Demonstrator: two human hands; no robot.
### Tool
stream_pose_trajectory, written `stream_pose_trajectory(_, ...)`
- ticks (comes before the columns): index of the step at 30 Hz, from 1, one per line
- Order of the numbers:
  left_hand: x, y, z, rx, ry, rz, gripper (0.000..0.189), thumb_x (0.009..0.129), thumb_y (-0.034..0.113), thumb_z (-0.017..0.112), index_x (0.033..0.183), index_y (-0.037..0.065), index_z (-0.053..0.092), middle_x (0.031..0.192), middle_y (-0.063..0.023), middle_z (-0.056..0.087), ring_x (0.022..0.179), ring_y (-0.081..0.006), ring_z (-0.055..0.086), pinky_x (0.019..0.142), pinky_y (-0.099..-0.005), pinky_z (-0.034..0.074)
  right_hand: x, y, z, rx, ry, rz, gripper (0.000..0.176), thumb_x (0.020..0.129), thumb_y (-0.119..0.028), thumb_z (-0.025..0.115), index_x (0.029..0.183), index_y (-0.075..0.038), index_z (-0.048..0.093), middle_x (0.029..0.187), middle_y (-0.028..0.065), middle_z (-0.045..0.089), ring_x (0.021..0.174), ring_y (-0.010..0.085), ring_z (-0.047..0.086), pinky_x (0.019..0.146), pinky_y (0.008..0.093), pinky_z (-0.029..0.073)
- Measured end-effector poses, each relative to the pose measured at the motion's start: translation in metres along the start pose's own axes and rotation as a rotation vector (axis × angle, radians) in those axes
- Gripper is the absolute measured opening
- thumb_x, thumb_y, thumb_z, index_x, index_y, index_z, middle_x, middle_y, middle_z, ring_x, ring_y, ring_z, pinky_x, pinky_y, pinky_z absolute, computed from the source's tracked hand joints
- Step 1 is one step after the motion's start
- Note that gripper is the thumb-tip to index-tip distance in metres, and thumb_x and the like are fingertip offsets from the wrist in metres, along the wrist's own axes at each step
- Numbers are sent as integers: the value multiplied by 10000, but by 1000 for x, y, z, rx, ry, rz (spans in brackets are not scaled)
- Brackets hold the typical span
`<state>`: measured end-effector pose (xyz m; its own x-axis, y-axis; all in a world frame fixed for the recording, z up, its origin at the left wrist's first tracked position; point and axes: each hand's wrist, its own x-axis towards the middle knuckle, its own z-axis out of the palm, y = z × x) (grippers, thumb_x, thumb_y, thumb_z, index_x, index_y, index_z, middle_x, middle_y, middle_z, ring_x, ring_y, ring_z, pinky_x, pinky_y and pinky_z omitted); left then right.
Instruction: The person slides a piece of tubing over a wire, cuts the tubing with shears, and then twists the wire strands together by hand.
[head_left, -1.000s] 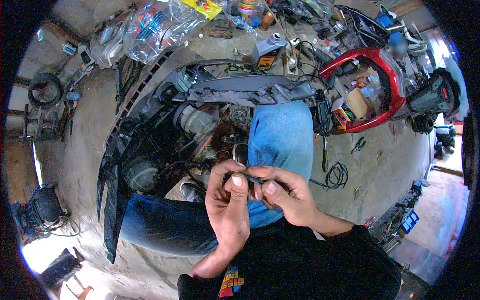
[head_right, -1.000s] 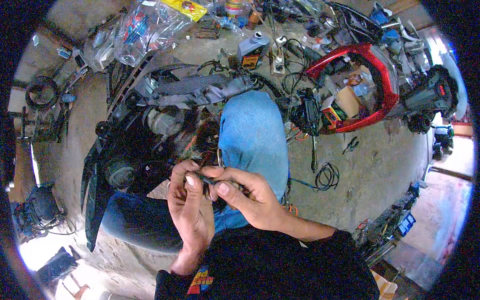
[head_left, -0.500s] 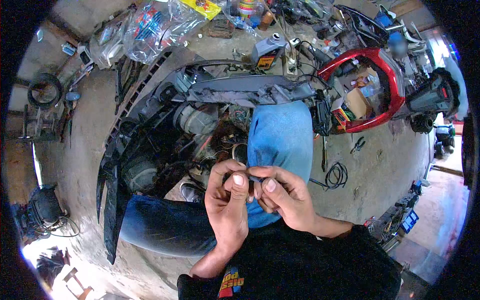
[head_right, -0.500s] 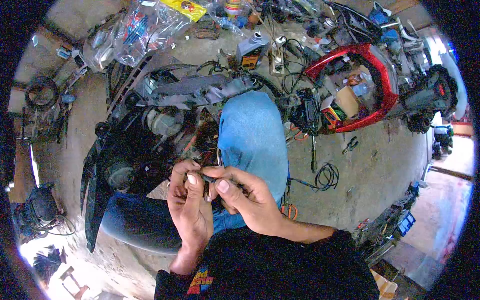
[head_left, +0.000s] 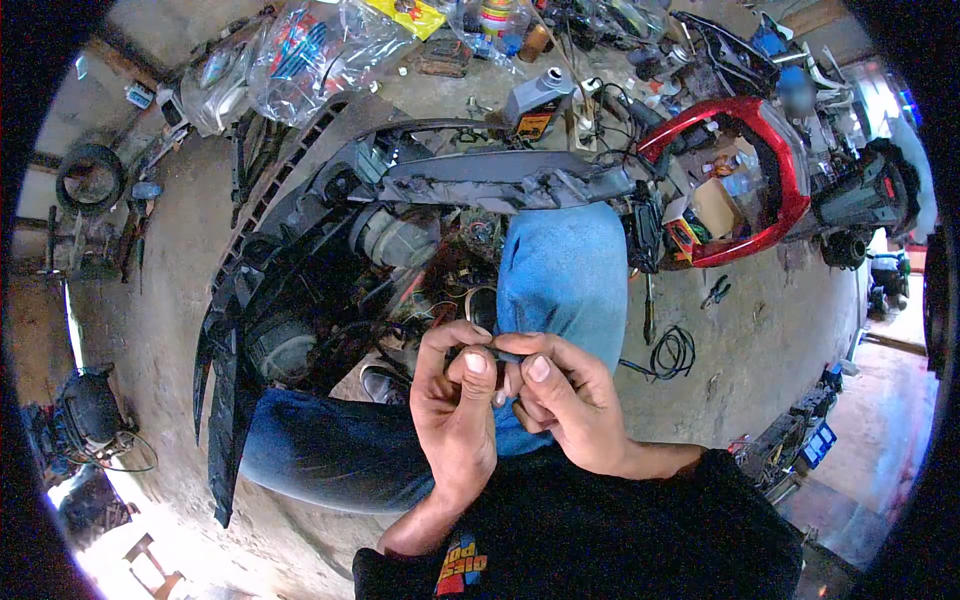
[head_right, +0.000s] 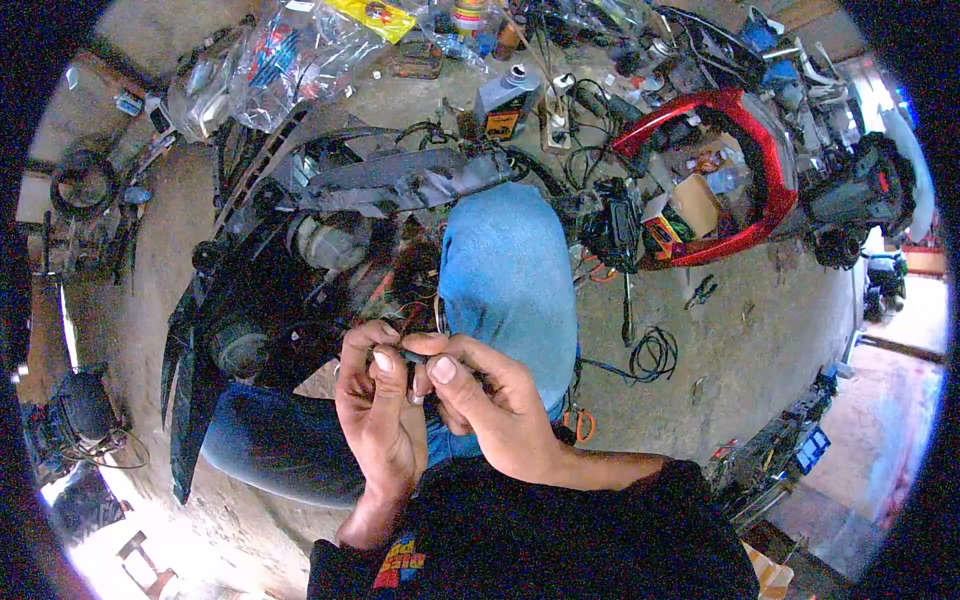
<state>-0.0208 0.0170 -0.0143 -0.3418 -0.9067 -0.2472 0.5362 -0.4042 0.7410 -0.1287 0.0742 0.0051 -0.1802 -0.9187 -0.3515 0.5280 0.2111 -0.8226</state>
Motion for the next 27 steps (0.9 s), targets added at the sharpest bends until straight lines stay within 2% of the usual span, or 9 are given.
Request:
stream_pose_trajectory(5,1,3,-4,23,-18,-15,196,1066,179,568,1173,23,517,725,9,567,680,-65,471,630,-234,356,-1,-7,2,62,-22,108,395,1110,-270,462,1427,-41,518,917,45,601,577,44,377,507,235,323)
stream_pose_trajectory(11,4,10,1,-17,-3,-70,205,1066,187,567,1178,20,525,714,8,559,669,-69,475,618,-238,357,1,-5,-3,236,-94,150,392,1111,-264,466,1437,-51,510,958,6,591,552,24,350,486,215,296)
stream_pose_trajectory(14,5,11,-2,-49,-8,-103,209,1065,188,570,1177,16,531,721,9,563,667,-66,480,615,-238,358,2,-11,-2,257,-109,211,388,1109,-289,453,1446,-109,522,894,5,541,563,52,308,498,241,259)
stream_pose_trajectory(19,7,9,-6,-76,-15,-145,209,1064,191,572,1172,15,536,730,17,565,660,-53,469,607,-233,354,4,-9,-4,300,-128,210,391,1111,-287,457,1438,-81,510,928,-9,574,547,33,325,481,224,278)
stream_pose_trajectory(27,4,5,-4,6,0,-56,195,1064,186,574,1176,32,534,733,9,580,657,-50,452,604,-224,346,4,-7,0,192,-59,142,356,1111,-257,469,1391,-43,525,913,-7,599,553,10,367,483,206,290)
